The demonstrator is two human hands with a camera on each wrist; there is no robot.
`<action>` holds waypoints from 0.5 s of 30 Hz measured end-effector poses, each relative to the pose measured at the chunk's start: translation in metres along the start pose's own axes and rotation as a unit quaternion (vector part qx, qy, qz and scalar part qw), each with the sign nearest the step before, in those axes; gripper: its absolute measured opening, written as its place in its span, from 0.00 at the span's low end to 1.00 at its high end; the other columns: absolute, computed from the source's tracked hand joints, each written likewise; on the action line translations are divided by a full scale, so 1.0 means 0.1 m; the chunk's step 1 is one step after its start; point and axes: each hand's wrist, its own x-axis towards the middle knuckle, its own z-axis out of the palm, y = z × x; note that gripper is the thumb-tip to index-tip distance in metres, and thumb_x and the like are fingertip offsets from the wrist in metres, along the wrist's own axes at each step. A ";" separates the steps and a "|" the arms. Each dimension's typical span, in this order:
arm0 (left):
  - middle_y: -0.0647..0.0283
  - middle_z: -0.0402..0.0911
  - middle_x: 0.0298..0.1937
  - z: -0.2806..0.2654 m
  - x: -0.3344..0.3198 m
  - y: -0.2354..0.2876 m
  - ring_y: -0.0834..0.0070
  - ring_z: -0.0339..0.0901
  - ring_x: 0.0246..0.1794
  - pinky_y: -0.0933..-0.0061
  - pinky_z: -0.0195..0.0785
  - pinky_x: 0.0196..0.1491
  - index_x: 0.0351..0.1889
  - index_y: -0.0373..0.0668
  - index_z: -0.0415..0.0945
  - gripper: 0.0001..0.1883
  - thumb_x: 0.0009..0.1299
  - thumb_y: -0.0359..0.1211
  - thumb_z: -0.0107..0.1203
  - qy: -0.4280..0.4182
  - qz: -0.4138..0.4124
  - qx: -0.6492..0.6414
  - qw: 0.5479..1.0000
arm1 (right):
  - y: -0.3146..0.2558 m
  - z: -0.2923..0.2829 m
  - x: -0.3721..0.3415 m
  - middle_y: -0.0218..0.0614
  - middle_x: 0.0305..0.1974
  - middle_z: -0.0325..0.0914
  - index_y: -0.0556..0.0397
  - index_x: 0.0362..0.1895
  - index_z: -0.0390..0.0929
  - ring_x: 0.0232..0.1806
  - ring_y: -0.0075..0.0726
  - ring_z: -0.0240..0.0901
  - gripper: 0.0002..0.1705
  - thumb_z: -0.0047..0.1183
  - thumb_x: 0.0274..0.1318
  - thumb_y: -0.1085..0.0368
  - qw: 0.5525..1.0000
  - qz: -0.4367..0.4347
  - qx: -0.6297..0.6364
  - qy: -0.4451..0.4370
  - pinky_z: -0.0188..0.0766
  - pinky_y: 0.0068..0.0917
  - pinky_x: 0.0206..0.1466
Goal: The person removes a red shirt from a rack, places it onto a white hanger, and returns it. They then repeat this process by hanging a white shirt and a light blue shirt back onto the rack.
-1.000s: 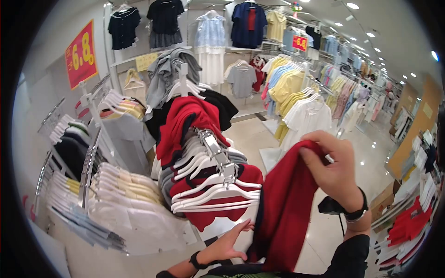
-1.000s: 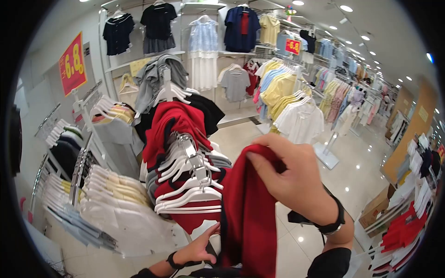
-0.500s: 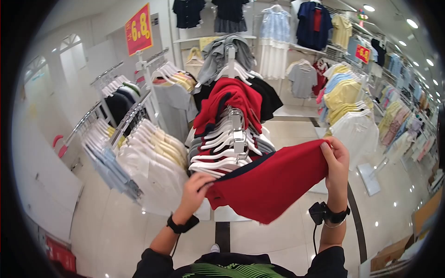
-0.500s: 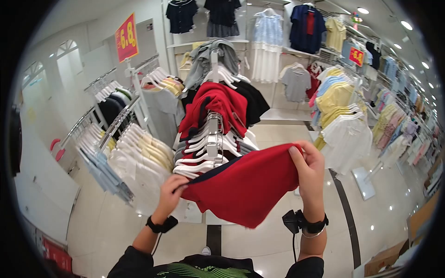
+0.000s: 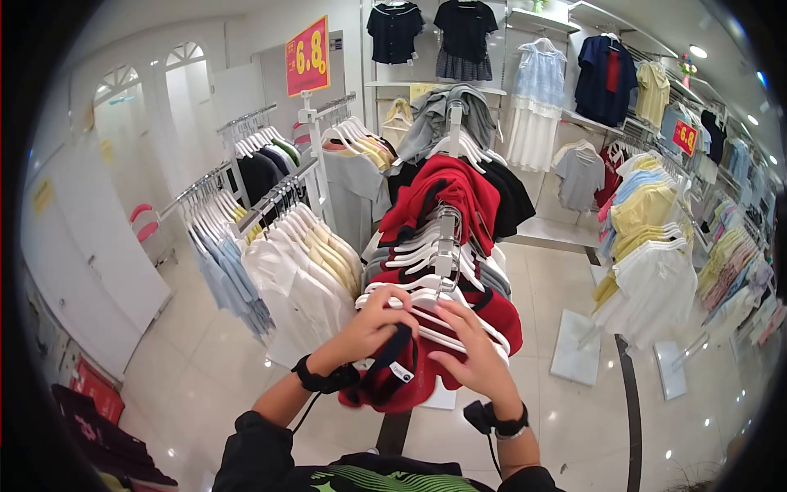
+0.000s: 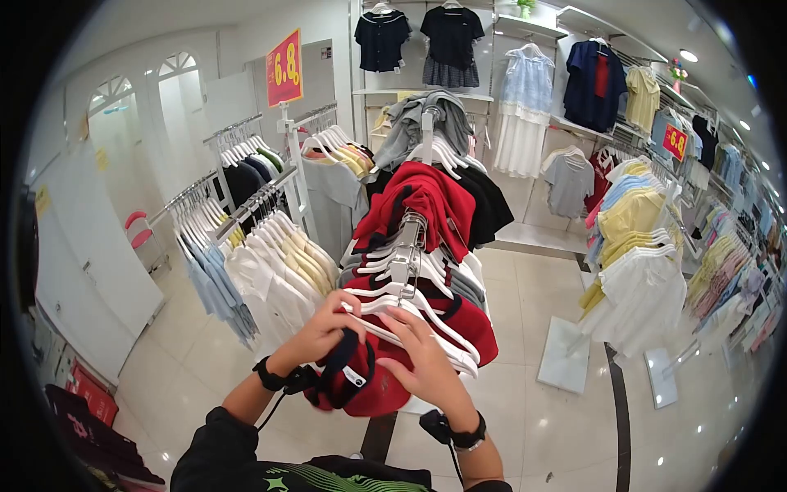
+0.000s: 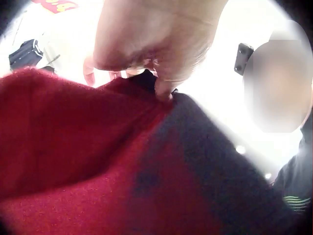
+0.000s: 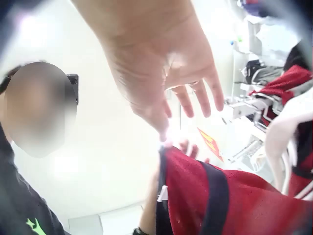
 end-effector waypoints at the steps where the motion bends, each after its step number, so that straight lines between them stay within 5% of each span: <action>1: 0.63 0.63 0.43 0.01 -0.04 -0.03 0.65 0.60 0.52 0.64 0.44 0.61 0.30 0.51 0.77 0.14 0.52 0.21 0.47 -0.044 0.015 0.013 0.999 | 0.08 0.15 0.04 0.45 0.62 0.58 0.52 0.63 0.58 0.62 0.50 0.56 0.41 0.62 0.43 0.67 0.998 -0.033 0.062 0.000 0.55 0.37 0.64; 5: 0.60 0.64 0.48 0.09 -0.24 -0.11 0.61 0.59 0.54 0.63 0.45 0.59 0.32 0.51 0.77 0.14 0.51 0.22 0.49 -0.069 0.015 0.001 0.997 | 0.20 0.65 0.01 0.39 0.60 0.61 0.52 0.66 0.52 0.60 0.34 0.59 0.45 0.62 0.44 0.70 0.945 0.111 0.295 -0.081 0.55 0.29 0.62; 8: 0.57 0.62 0.52 0.02 -0.42 -0.27 0.60 0.58 0.58 0.63 0.45 0.62 0.38 0.48 0.77 0.16 0.54 0.21 0.48 -0.066 -0.013 0.027 0.997 | 0.30 0.95 -0.08 0.44 0.37 0.75 0.57 0.50 0.70 0.35 0.34 0.73 0.21 0.55 0.48 0.72 0.980 0.141 0.130 -0.050 0.67 0.25 0.39; 9: 0.55 0.61 0.54 0.09 -0.50 -0.29 0.59 0.57 0.60 0.63 0.45 0.63 0.44 0.47 0.75 0.17 0.56 0.22 0.48 -0.023 -0.026 -0.018 0.999 | 0.28 1.07 -0.10 0.45 0.28 0.75 0.58 0.40 0.73 0.25 0.36 0.73 0.12 0.52 0.49 0.73 0.988 0.092 0.111 0.050 0.66 0.27 0.30; 11: 0.55 0.55 0.62 0.15 -0.68 -0.32 0.61 0.54 0.63 0.61 0.46 0.65 0.60 0.43 0.62 0.25 0.63 0.28 0.51 0.010 -0.038 -0.044 0.998 | 0.25 1.18 -0.18 0.41 0.27 0.76 0.58 0.38 0.74 0.25 0.30 0.74 0.09 0.51 0.50 0.74 0.980 0.111 0.122 0.108 0.67 0.23 0.30; 12: 0.54 0.52 0.65 0.32 -0.85 -0.47 0.61 0.56 0.63 0.60 0.47 0.65 0.62 0.42 0.58 0.28 0.64 0.33 0.54 0.035 -0.104 -0.231 0.967 | 0.25 1.23 -0.21 0.39 0.26 0.76 0.58 0.38 0.74 0.25 0.28 0.74 0.08 0.50 0.50 0.74 0.972 0.128 0.139 0.139 0.67 0.22 0.29; 15: 0.53 0.63 0.59 0.51 -1.12 -0.58 0.60 0.60 0.61 0.61 0.48 0.64 0.60 0.40 0.61 0.29 0.62 0.36 0.57 -0.056 -0.134 -0.162 0.976 | 0.17 1.19 -0.33 0.36 0.25 0.76 0.59 0.37 0.74 0.26 0.22 0.73 0.08 0.49 0.51 0.76 0.961 0.151 0.136 0.187 0.67 0.19 0.30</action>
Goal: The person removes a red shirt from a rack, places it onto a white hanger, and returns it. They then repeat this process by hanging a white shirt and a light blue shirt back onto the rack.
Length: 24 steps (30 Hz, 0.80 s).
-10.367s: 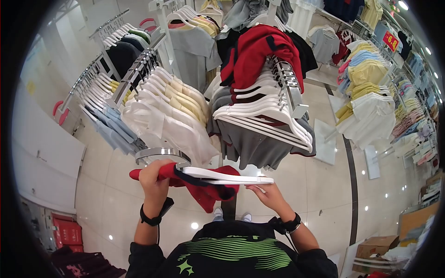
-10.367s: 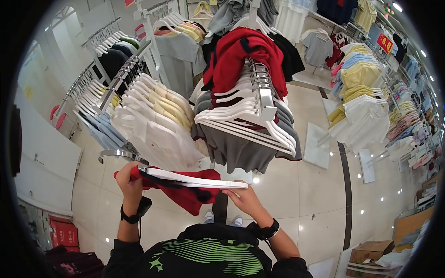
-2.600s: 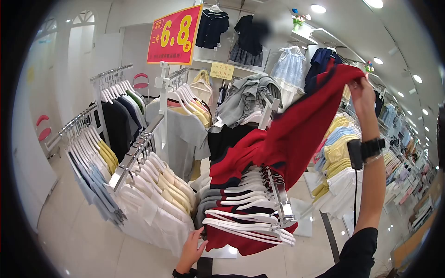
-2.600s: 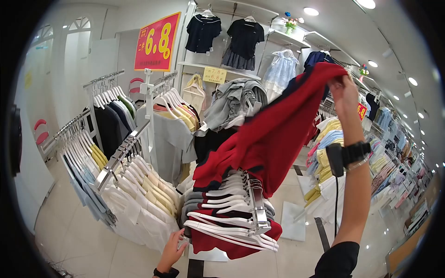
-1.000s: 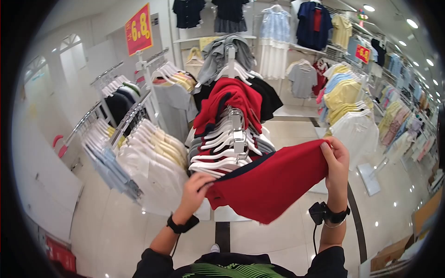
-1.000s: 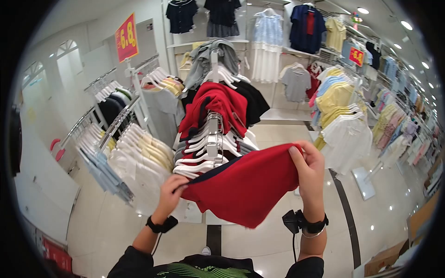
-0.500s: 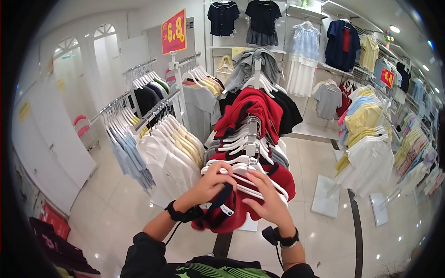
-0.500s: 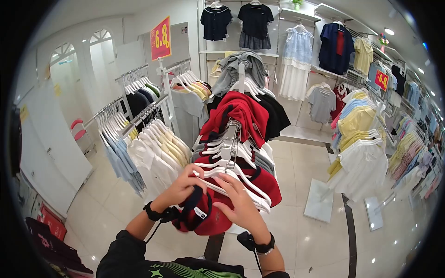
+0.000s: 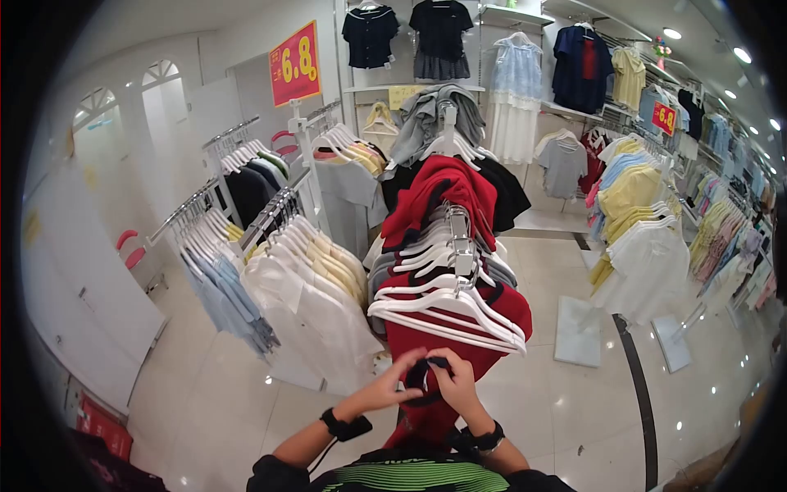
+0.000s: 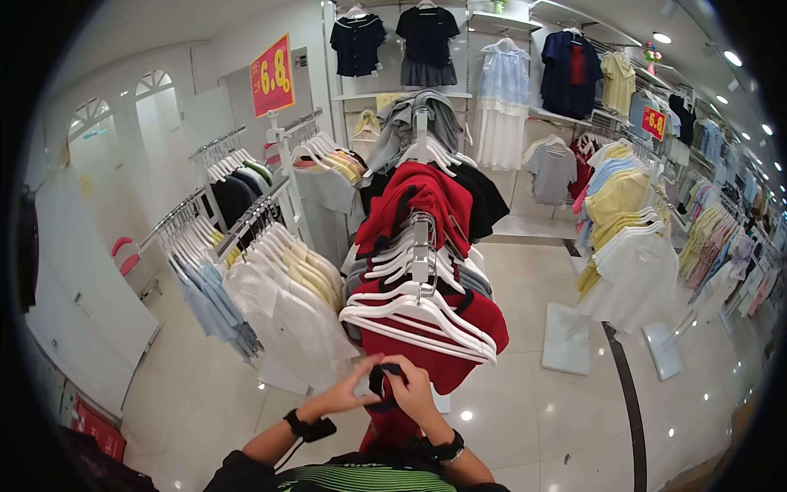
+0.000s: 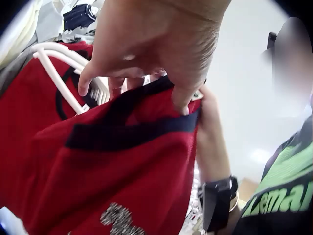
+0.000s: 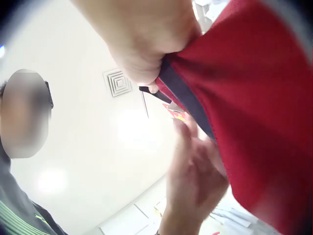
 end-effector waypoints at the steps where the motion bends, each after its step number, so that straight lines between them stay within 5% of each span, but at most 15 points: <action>1: 0.53 0.69 0.55 0.07 -0.07 -0.19 0.59 0.62 0.61 0.61 0.47 0.65 0.59 0.40 0.63 0.29 0.60 0.37 0.58 -0.035 -0.037 0.061 0.997 | -0.05 -0.06 -0.03 0.36 0.26 0.76 0.58 0.38 0.74 0.25 0.23 0.72 0.08 0.48 0.51 0.76 0.999 0.010 -0.013 -0.034 0.67 0.19 0.30; 3: 0.56 0.75 0.48 0.18 -0.11 -0.33 0.59 0.66 0.56 0.60 0.49 0.64 0.51 0.43 0.71 0.21 0.59 0.35 0.58 -0.072 -0.044 0.099 0.992 | -0.08 -0.08 -0.11 0.37 0.27 0.76 0.58 0.38 0.74 0.23 0.25 0.71 0.09 0.48 0.50 0.77 0.993 0.036 -0.014 -0.112 0.66 0.20 0.29; 4: 0.58 0.77 0.44 0.23 -0.11 -0.34 0.59 0.69 0.51 0.59 0.53 0.62 0.43 0.45 0.75 0.15 0.57 0.33 0.58 -0.046 -0.048 0.044 0.997 | -0.12 -0.11 -0.12 0.40 0.25 0.75 0.56 0.42 0.73 0.24 0.34 0.73 0.12 0.46 0.51 0.75 0.979 0.074 0.003 -0.188 0.67 0.24 0.29; 5: 0.58 0.78 0.44 0.28 -0.10 -0.55 0.59 0.72 0.46 0.60 0.60 0.56 0.42 0.47 0.75 0.15 0.55 0.31 0.58 -0.046 0.003 0.095 0.994 | -0.08 -0.10 -0.16 0.40 0.26 0.75 0.53 0.44 0.73 0.23 0.38 0.73 0.14 0.47 0.50 0.74 0.981 0.021 -0.013 -0.193 0.67 0.25 0.29; 8: 0.59 0.78 0.42 0.17 -0.09 -0.57 0.58 0.74 0.41 0.61 0.65 0.49 0.42 0.47 0.75 0.16 0.54 0.29 0.56 -0.090 0.001 0.195 0.977 | -0.05 -0.26 -0.27 0.41 0.28 0.76 0.49 0.44 0.74 0.25 0.44 0.73 0.15 0.50 0.49 0.72 0.970 0.088 -0.086 -0.212 0.69 0.27 0.31; 11: 0.60 0.78 0.40 0.03 -0.18 -0.50 0.55 0.74 0.38 0.61 0.67 0.43 0.42 0.49 0.75 0.16 0.53 0.27 0.54 -0.074 -0.107 0.163 0.978 | 0.06 -0.42 -0.47 0.41 0.29 0.77 0.47 0.43 0.75 0.28 0.44 0.75 0.15 0.52 0.48 0.69 0.962 0.139 -0.164 -0.171 0.70 0.29 0.32; 13: 0.60 0.76 0.39 0.01 -0.37 -0.70 0.55 0.74 0.38 0.60 0.69 0.40 0.42 0.50 0.74 0.17 0.53 0.26 0.52 -0.027 -0.025 0.236 0.971 | 0.11 -0.49 -0.63 0.40 0.23 0.75 0.51 0.40 0.77 0.22 0.39 0.71 0.14 0.57 0.45 0.68 0.963 0.141 -0.193 -0.128 0.68 0.27 0.29; 16: 0.60 0.73 0.40 0.03 -0.55 -0.88 0.56 0.74 0.37 0.60 0.69 0.37 0.41 0.49 0.75 0.17 0.52 0.25 0.51 0.020 -0.114 0.277 0.954 | 0.13 -0.61 -0.67 0.41 0.25 0.76 0.50 0.37 0.75 0.25 0.46 0.73 0.13 0.59 0.43 0.66 0.942 0.110 -0.285 -0.138 0.69 0.31 0.30; 22: 0.60 0.72 0.35 -0.35 -0.67 -0.60 0.58 0.74 0.31 0.65 0.68 0.32 0.29 0.44 0.75 0.11 0.48 0.23 0.48 0.156 -0.098 0.282 0.942 | 0.42 -0.81 -0.66 0.40 0.31 0.74 0.48 0.39 0.72 0.33 0.48 0.73 0.17 0.60 0.41 0.64 0.894 0.126 -0.387 -0.188 0.68 0.39 0.35; 24: 0.60 0.72 0.28 -0.42 -0.65 -0.41 0.58 0.73 0.27 0.66 0.66 0.29 0.22 0.41 0.73 0.09 0.44 0.23 0.45 0.205 -0.078 0.279 0.935 | 0.34 -0.80 -0.53 0.39 0.34 0.73 0.48 0.39 0.71 0.36 0.48 0.71 0.17 0.59 0.42 0.63 0.911 0.113 -0.352 -0.184 0.67 0.38 0.37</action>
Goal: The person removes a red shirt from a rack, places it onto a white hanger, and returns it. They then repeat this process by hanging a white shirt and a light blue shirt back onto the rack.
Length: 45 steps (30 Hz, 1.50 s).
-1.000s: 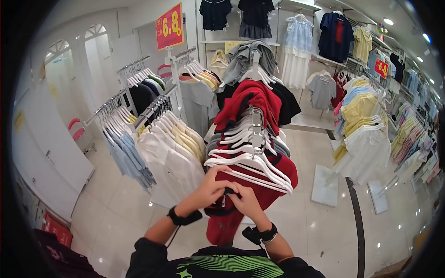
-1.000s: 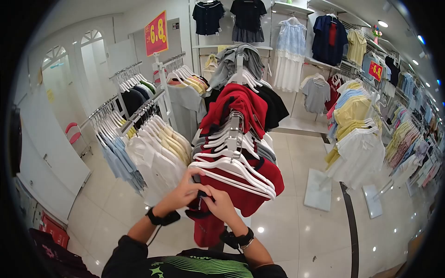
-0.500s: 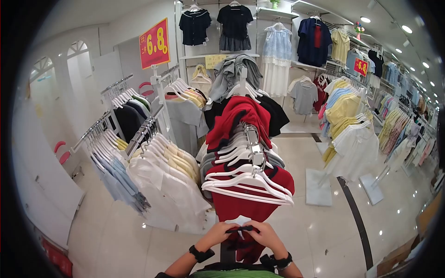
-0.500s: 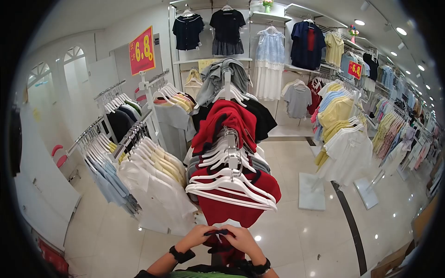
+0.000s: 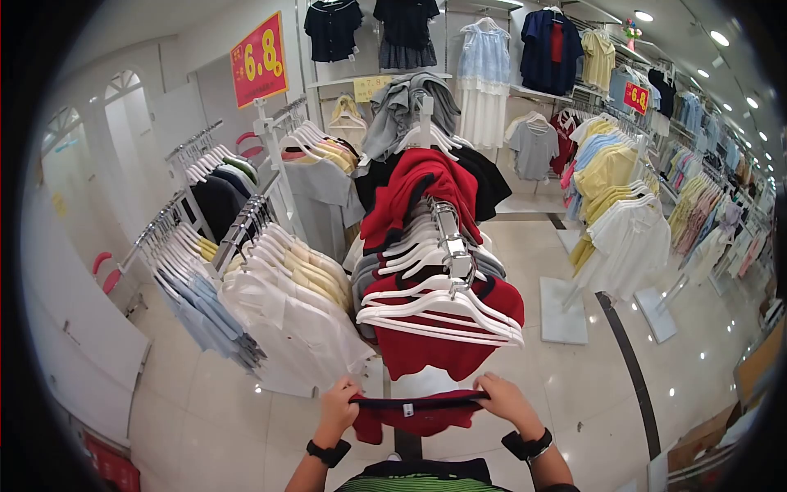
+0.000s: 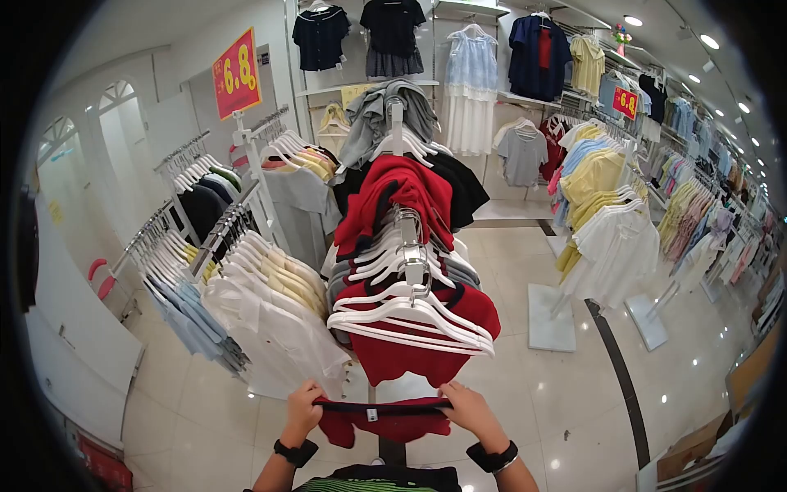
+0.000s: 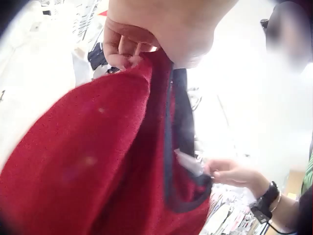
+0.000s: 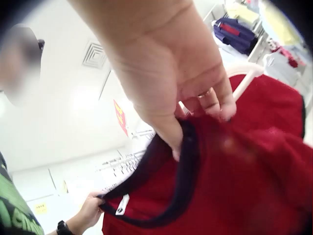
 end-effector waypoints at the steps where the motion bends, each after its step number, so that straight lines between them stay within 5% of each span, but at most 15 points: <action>1: 0.60 0.72 0.28 -0.05 0.02 0.06 0.58 0.73 0.27 0.66 0.66 0.29 0.22 0.41 0.73 0.09 0.44 0.23 0.45 0.000 0.000 -0.004 1.000 | -0.05 -0.10 0.09 0.39 0.36 0.71 0.49 0.40 0.71 0.39 0.47 0.69 0.17 0.59 0.44 0.63 0.999 -0.019 0.033 0.007 0.66 0.38 0.40; 3: 0.59 0.72 0.26 -0.16 0.00 0.19 0.58 0.72 0.27 0.66 0.65 0.28 0.21 0.40 0.73 0.08 0.43 0.23 0.44 0.034 -0.040 -0.001 0.999 | -0.25 -0.29 0.43 0.39 0.38 0.69 0.51 0.43 0.70 0.41 0.47 0.67 0.20 0.60 0.44 0.61 0.976 -0.104 -0.031 0.189 0.64 0.39 0.43; 5: 0.56 0.70 0.23 -0.24 0.03 0.28 0.56 0.70 0.24 0.68 0.64 0.28 0.18 0.37 0.71 0.08 0.42 0.24 0.41 0.060 -0.039 0.005 0.997 | -0.47 -0.40 0.74 0.39 0.37 0.70 0.54 0.44 0.70 0.41 0.46 0.67 0.22 0.60 0.43 0.63 0.956 -0.073 -0.045 0.282 0.63 0.41 0.45; 8: 0.56 0.70 0.22 -0.31 -0.01 0.27 0.56 0.70 0.23 0.69 0.64 0.28 0.18 0.36 0.70 0.08 0.42 0.24 0.41 0.095 -0.041 0.034 0.994 | -0.26 -0.22 1.13 0.39 0.35 0.70 0.54 0.41 0.72 0.39 0.46 0.68 0.19 0.59 0.41 0.66 0.930 -0.066 -0.174 0.315 0.65 0.37 0.42; 12: 0.59 0.70 0.24 -0.38 -0.18 0.14 0.57 0.70 0.24 0.65 0.64 0.27 0.18 0.40 0.71 0.07 0.43 0.23 0.43 0.118 -0.109 0.033 0.986 | -0.05 -0.11 1.18 0.41 0.30 0.71 0.54 0.38 0.72 0.31 0.47 0.71 0.16 0.56 0.41 0.71 0.915 -0.090 -0.180 0.350 0.67 0.37 0.33; 19: 0.60 0.71 0.26 -0.54 -0.34 -0.02 0.58 0.71 0.24 0.64 0.65 0.27 0.18 0.40 0.72 0.06 0.43 0.23 0.44 0.104 -0.120 0.104 0.982 | -0.20 -0.22 0.91 0.48 0.28 0.74 0.56 0.37 0.72 0.28 0.52 0.73 0.12 0.54 0.44 0.74 0.929 -0.052 0.034 0.366 0.67 0.36 0.30; 20: 0.60 0.71 0.26 -0.56 -0.33 -0.02 0.58 0.71 0.24 0.64 0.65 0.27 0.19 0.41 0.72 0.06 0.44 0.23 0.45 0.112 -0.116 0.108 0.981 | -0.29 -0.28 0.82 0.43 0.27 0.76 0.58 0.36 0.74 0.23 0.42 0.73 0.10 0.56 0.45 0.72 0.926 -0.059 0.066 0.368 0.67 0.29 0.27; 21: 0.60 0.71 0.26 -0.58 -0.30 -0.01 0.58 0.71 0.24 0.64 0.65 0.27 0.19 0.41 0.72 0.06 0.44 0.23 0.45 0.112 -0.116 0.112 0.980 | -0.39 -0.33 0.69 0.43 0.27 0.76 0.58 0.36 0.74 0.23 0.42 0.73 0.10 0.56 0.45 0.72 0.925 -0.059 0.070 0.368 0.67 0.29 0.27; 25: 0.61 0.71 0.27 -0.56 -0.02 0.10 0.59 0.72 0.25 0.64 0.65 0.28 0.23 0.42 0.74 0.07 0.46 0.23 0.47 0.104 -0.116 0.106 0.982 | -0.46 -0.18 0.13 0.30 0.21 0.70 0.58 0.36 0.75 0.20 0.20 0.61 0.13 0.62 0.44 0.69 0.933 0.020 0.288 0.216 0.58 0.18 0.23; 30: 0.62 0.72 0.29 -0.46 0.37 0.32 0.59 0.73 0.26 0.64 0.66 0.28 0.26 0.43 0.74 0.09 0.47 0.23 0.49 0.075 -0.063 0.168 0.981 | -0.43 0.17 -0.22 0.25 0.17 0.66 0.59 0.29 0.77 0.17 0.16 0.56 0.09 0.61 0.46 0.68 0.925 0.021 0.311 0.217 0.51 0.18 0.19; 35: 0.60 0.72 0.27 -0.49 0.67 0.51 0.61 0.73 0.27 0.66 0.66 0.30 0.32 0.42 0.75 0.14 0.46 0.21 0.47 0.124 -0.076 0.081 0.986 | -0.34 0.07 -0.45 0.26 0.15 0.67 0.60 0.24 0.76 0.17 0.14 0.57 0.08 0.61 0.46 0.70 0.903 0.032 0.332 0.270 0.50 0.17 0.18; 39: 0.59 0.73 0.28 -0.28 0.72 0.71 0.62 0.75 0.29 0.67 0.68 0.31 0.30 0.42 0.74 0.13 0.45 0.22 0.48 0.086 -0.015 0.002 0.996 | -0.48 -0.10 -0.51 0.29 0.17 0.71 0.60 0.24 0.77 0.15 0.15 0.58 0.06 0.62 0.43 0.72 0.936 -0.014 0.280 0.212 0.50 0.16 0.17; 45: 0.63 0.75 0.30 -0.02 0.71 0.73 0.63 0.76 0.31 0.66 0.69 0.32 0.29 0.43 0.74 0.12 0.46 0.21 0.48 0.012 0.009 -0.008 1.000 | -0.58 -0.09 -0.46 0.26 0.19 0.69 0.58 0.26 0.77 0.17 0.13 0.56 0.05 0.61 0.44 0.73 0.928 0.022 0.289 0.235 0.48 0.15 0.18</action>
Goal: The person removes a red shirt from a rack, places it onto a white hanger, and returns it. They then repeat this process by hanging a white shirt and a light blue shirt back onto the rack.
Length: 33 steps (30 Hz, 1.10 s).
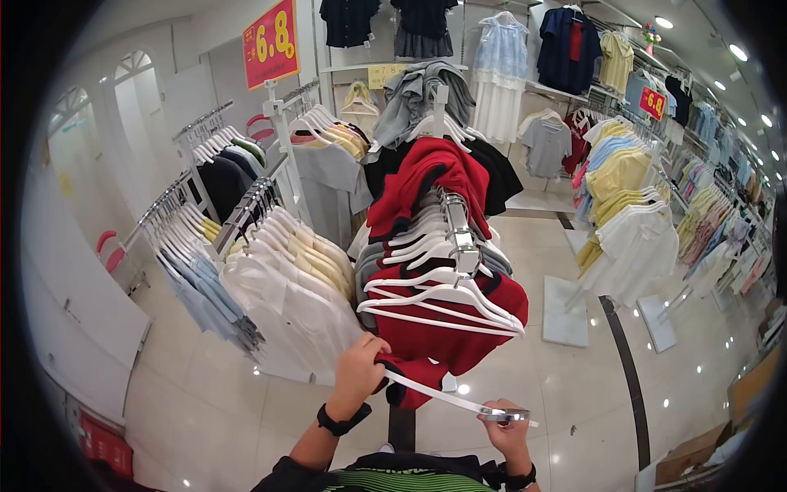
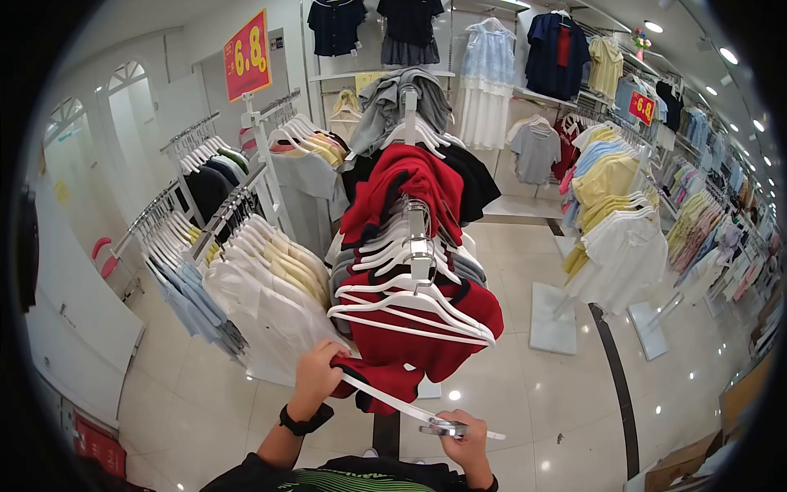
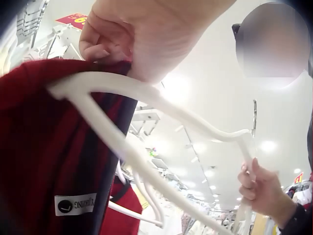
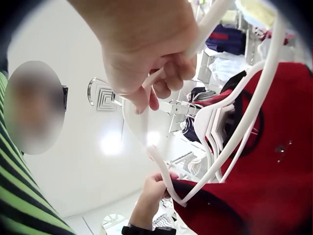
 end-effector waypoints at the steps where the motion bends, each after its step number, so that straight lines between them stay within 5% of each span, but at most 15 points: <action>1: 0.63 0.75 0.30 0.00 0.02 -0.07 0.63 0.76 0.30 0.66 0.68 0.31 0.28 0.43 0.74 0.12 0.46 0.21 0.48 0.026 -0.002 -0.014 1.000 | -0.01 -0.04 0.00 0.26 0.19 0.69 0.58 0.26 0.77 0.17 0.13 0.56 0.05 0.61 0.44 0.73 1.000 -0.008 0.016 0.004 0.48 0.14 0.18; 8: 0.62 0.74 0.28 -0.09 0.07 -0.04 0.61 0.74 0.27 0.68 0.67 0.29 0.25 0.42 0.73 0.09 0.45 0.21 0.50 0.038 -0.009 0.029 0.999 | 0.01 -0.25 0.03 0.28 0.21 0.71 0.59 0.27 0.77 0.18 0.14 0.57 0.06 0.61 0.44 0.73 1.000 0.017 0.013 -0.015 0.48 0.14 0.19; 10: 0.62 0.74 0.28 -0.11 0.09 -0.11 0.61 0.74 0.27 0.67 0.67 0.29 0.24 0.42 0.73 0.08 0.45 0.21 0.50 0.046 -0.024 0.005 0.999 | 0.00 -0.32 0.06 0.28 0.21 0.71 0.59 0.27 0.77 0.18 0.14 0.57 0.05 0.61 0.44 0.73 0.999 -0.034 0.011 -0.004 0.49 0.14 0.19; 11: 0.62 0.74 0.27 -0.12 0.10 -0.13 0.61 0.74 0.27 0.67 0.67 0.29 0.24 0.42 0.72 0.08 0.46 0.21 0.50 0.052 -0.037 -0.021 0.998 | -0.04 -0.34 0.07 0.31 0.19 0.73 0.58 0.25 0.78 0.18 0.20 0.63 0.03 0.59 0.42 0.76 0.999 0.016 0.026 0.014 0.55 0.19 0.20; 18: 0.61 0.74 0.26 -0.10 0.06 0.02 0.59 0.73 0.27 0.65 0.65 0.28 0.23 0.42 0.72 0.07 0.45 0.22 0.50 0.009 -0.041 0.001 0.999 | 0.05 0.02 0.19 0.33 0.22 0.75 0.60 0.27 0.79 0.18 0.19 0.64 0.04 0.60 0.44 0.75 0.999 0.010 -0.001 -0.034 0.57 0.18 0.20; 20: 0.61 0.73 0.25 -0.08 0.02 0.03 0.59 0.72 0.26 0.63 0.64 0.28 0.23 0.42 0.72 0.07 0.45 0.22 0.50 0.007 0.004 -0.003 1.000 | 0.22 0.12 0.22 0.32 0.22 0.75 0.59 0.28 0.79 0.18 0.19 0.64 0.04 0.61 0.45 0.73 0.999 0.025 0.007 -0.038 0.57 0.18 0.20; 23: 0.59 0.73 0.25 0.03 -0.09 0.33 0.59 0.72 0.25 0.66 0.64 0.27 0.23 0.41 0.72 0.08 0.44 0.21 0.47 -0.060 0.049 -0.060 0.995 | 0.33 0.47 0.27 0.32 0.20 0.73 0.58 0.30 0.80 0.16 0.20 0.63 0.07 0.61 0.45 0.70 0.987 -0.083 -0.096 -0.098 0.56 0.19 0.20; 27: 0.61 0.73 0.27 0.02 -0.11 0.51 0.62 0.73 0.28 0.68 0.65 0.28 0.25 0.41 0.73 0.09 0.44 0.22 0.48 -0.075 0.039 -0.119 0.989 | 0.43 0.89 0.26 0.30 0.16 0.70 0.58 0.25 0.77 0.16 0.18 0.58 0.09 0.64 0.42 0.68 0.996 -0.028 0.055 -0.064 0.52 0.20 0.18; 30: 0.65 0.72 0.28 0.00 -0.09 0.47 0.66 0.72 0.30 0.69 0.64 0.32 0.29 0.44 0.73 0.11 0.46 0.26 0.55 -0.078 0.114 -0.027 0.990 | 0.57 0.86 0.17 0.29 0.18 0.72 0.59 0.28 0.78 0.17 0.17 0.60 0.08 0.62 0.44 0.69 0.997 -0.033 0.018 -0.072 0.54 0.19 0.19; 33: 0.66 0.74 0.32 -0.10 -0.08 0.37 0.67 0.72 0.32 0.69 0.60 0.42 0.36 0.45 0.74 0.16 0.48 0.34 0.59 -0.107 0.206 0.030 0.972 | 0.51 0.85 0.16 0.33 0.23 0.76 0.61 0.25 0.76 0.19 0.15 0.62 0.07 0.62 0.44 0.72 0.991 -0.073 0.109 -0.026 0.54 0.15 0.18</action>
